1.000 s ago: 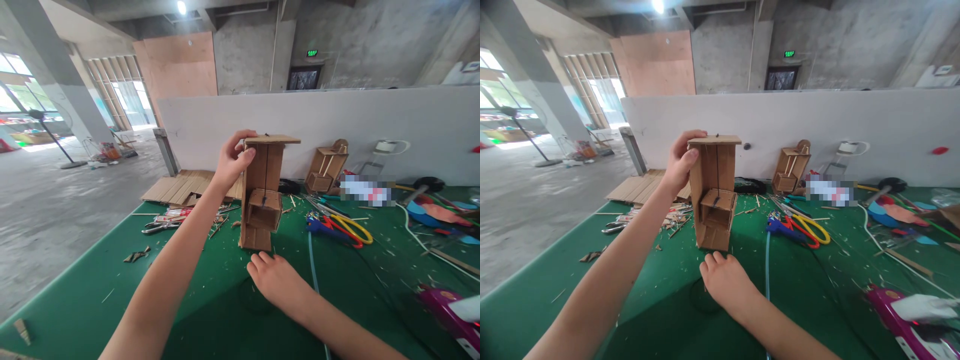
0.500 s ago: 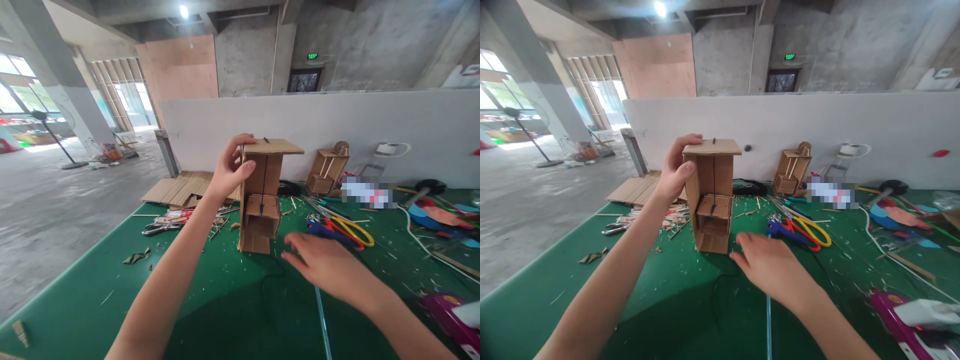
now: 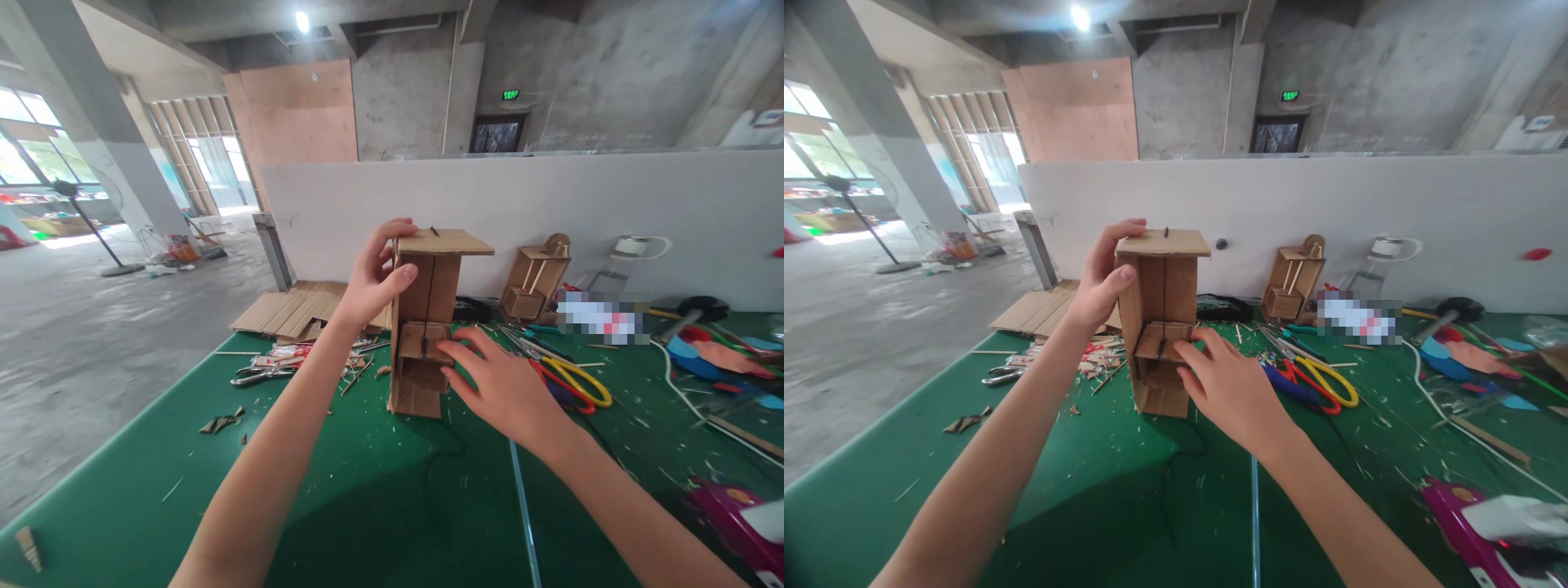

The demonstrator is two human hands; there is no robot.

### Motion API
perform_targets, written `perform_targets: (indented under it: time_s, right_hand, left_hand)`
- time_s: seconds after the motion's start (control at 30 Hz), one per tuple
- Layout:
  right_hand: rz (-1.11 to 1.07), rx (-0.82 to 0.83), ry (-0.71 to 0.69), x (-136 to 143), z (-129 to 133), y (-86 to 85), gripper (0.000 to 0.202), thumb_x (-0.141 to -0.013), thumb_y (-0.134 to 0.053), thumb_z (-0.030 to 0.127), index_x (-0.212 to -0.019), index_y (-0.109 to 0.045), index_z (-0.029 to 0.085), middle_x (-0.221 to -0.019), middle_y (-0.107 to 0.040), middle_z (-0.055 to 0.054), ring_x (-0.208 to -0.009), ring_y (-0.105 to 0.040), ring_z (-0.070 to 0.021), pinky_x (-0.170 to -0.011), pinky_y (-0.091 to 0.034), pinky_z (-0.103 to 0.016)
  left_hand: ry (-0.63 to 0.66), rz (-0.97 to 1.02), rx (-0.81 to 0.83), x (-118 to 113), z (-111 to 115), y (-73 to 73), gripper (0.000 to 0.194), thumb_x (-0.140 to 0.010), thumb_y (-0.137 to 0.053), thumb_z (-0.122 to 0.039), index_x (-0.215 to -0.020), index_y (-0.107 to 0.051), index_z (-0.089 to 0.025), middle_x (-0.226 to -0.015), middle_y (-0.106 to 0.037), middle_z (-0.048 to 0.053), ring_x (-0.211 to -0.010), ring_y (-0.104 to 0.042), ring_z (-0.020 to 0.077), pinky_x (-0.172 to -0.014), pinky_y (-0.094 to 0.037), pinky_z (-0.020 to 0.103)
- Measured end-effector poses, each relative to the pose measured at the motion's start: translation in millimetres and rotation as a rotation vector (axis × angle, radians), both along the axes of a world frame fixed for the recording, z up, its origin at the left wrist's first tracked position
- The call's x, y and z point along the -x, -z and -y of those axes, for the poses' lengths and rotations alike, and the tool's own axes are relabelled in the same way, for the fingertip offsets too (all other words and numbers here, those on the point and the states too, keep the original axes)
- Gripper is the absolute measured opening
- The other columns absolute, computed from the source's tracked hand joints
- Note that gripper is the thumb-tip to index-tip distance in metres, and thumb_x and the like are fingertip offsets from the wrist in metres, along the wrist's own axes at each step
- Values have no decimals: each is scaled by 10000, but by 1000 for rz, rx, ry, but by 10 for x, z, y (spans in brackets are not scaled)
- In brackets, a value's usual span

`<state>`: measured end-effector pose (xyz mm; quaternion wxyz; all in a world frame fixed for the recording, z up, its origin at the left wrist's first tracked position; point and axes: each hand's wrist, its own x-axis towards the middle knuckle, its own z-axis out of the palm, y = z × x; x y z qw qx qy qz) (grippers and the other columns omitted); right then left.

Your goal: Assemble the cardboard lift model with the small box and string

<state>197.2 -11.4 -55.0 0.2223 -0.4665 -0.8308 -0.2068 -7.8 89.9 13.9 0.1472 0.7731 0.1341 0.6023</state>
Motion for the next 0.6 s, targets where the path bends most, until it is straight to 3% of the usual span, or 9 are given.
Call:
perform_targets:
  time_s: [0.43, 0.6]
  right_hand:
    - [-38, 6, -22, 47, -51, 5, 297, -958, -400, 318, -1151, -600, 214, -1134, -578, -77, -788, -645, -161, -480, -426, -253]
    - [-65, -25, -42, 55, -66, 14, 287, -955, -404, 304, -1127, -609, 199, -1114, -587, -80, -770, -648, -162, -486, -440, -256]
  left_hand:
    - [-26, 29, -29, -25, -3, -9, 532, -746, -611, -620, -1181, -586, -314, -1351, -481, 74, -1140, -536, 289, -816, -530, 383]
    - [38, 34, 54, -19, -27, 19, 642, -739, -621, -629, -1302, -457, -368, -1385, -450, 61, -1004, -613, 251, -749, -545, 363]
